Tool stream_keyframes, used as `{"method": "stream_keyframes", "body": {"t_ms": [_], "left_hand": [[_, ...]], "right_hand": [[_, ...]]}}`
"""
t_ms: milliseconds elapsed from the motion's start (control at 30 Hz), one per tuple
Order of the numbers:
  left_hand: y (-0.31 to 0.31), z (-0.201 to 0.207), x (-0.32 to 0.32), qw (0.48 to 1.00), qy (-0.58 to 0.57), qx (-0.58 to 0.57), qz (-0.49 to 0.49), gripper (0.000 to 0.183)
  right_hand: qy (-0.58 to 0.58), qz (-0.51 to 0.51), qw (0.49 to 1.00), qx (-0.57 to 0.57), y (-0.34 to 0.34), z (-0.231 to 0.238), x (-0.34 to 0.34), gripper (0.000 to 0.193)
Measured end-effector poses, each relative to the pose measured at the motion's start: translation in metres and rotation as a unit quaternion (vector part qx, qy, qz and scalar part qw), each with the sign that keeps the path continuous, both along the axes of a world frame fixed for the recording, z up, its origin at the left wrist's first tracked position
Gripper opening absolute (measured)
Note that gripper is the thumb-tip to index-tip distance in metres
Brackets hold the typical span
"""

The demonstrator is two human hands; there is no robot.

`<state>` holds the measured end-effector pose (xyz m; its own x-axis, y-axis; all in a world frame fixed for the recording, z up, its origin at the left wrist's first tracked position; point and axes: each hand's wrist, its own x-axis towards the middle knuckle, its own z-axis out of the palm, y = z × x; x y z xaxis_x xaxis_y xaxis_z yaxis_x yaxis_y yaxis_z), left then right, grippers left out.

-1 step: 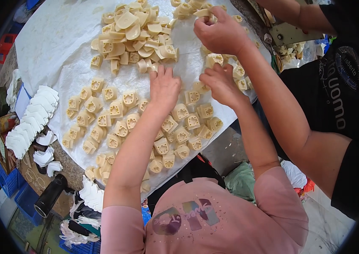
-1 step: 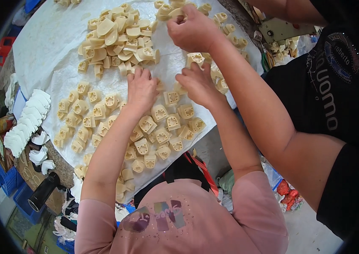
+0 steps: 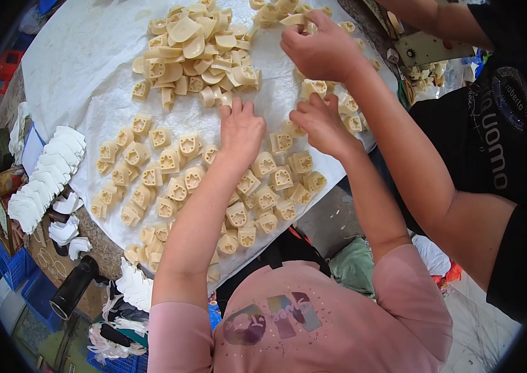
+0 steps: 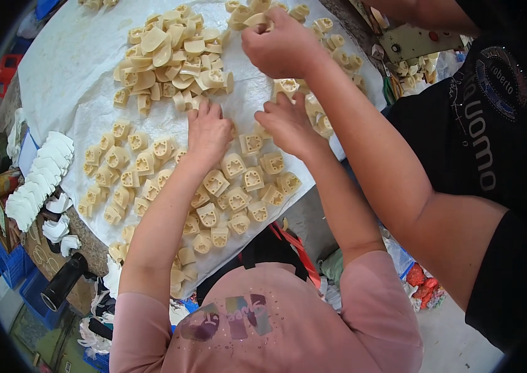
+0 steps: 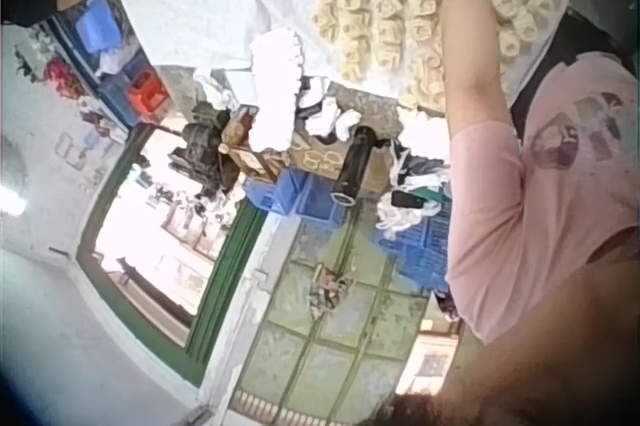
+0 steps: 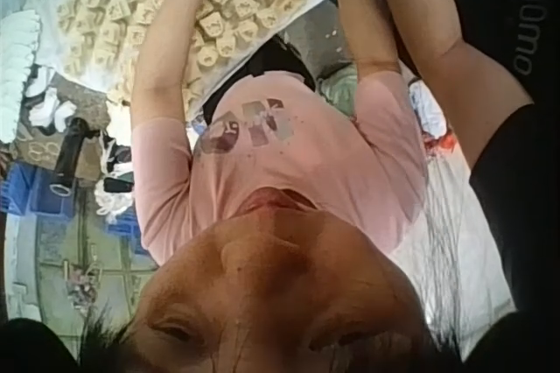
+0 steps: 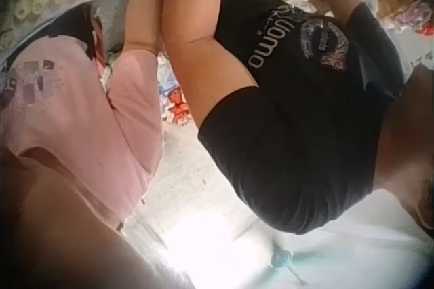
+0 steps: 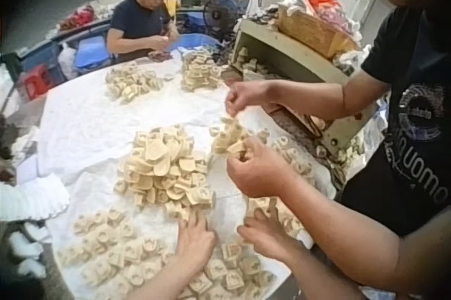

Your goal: Sorting and stacking yellow shoe components on a table covered with a white sheet.

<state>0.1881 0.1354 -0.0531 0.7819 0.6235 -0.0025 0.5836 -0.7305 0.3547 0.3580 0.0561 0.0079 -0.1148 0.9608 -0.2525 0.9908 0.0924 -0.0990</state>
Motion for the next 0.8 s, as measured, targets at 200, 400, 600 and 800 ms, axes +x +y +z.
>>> {"method": "stream_keyframes", "body": {"t_ms": [200, 400, 600, 800], "left_hand": [[-0.004, -0.004, 0.0, 0.999, 0.042, 0.005, -0.011, 0.009], [-0.005, -0.002, -0.013, 0.998, -0.041, 0.002, 0.041, 0.018], [-0.006, 0.006, -0.019, 0.994, -0.082, -0.013, 0.065, 0.022], [0.0, 0.007, -0.035, 0.989, -0.112, -0.02, 0.096, 0.024]], "right_hand": [[0.006, 0.01, 0.997, 0.074, -0.006, -0.039, 0.007, 0.015], [0.105, -0.054, 0.993, 0.001, -0.01, -0.03, 0.008, 0.039], [-0.002, 0.014, 1.0, 0.015, -0.009, -0.036, -0.003, 0.038], [-0.048, 0.019, 0.997, 0.061, -0.012, -0.036, -0.008, 0.012]]}}
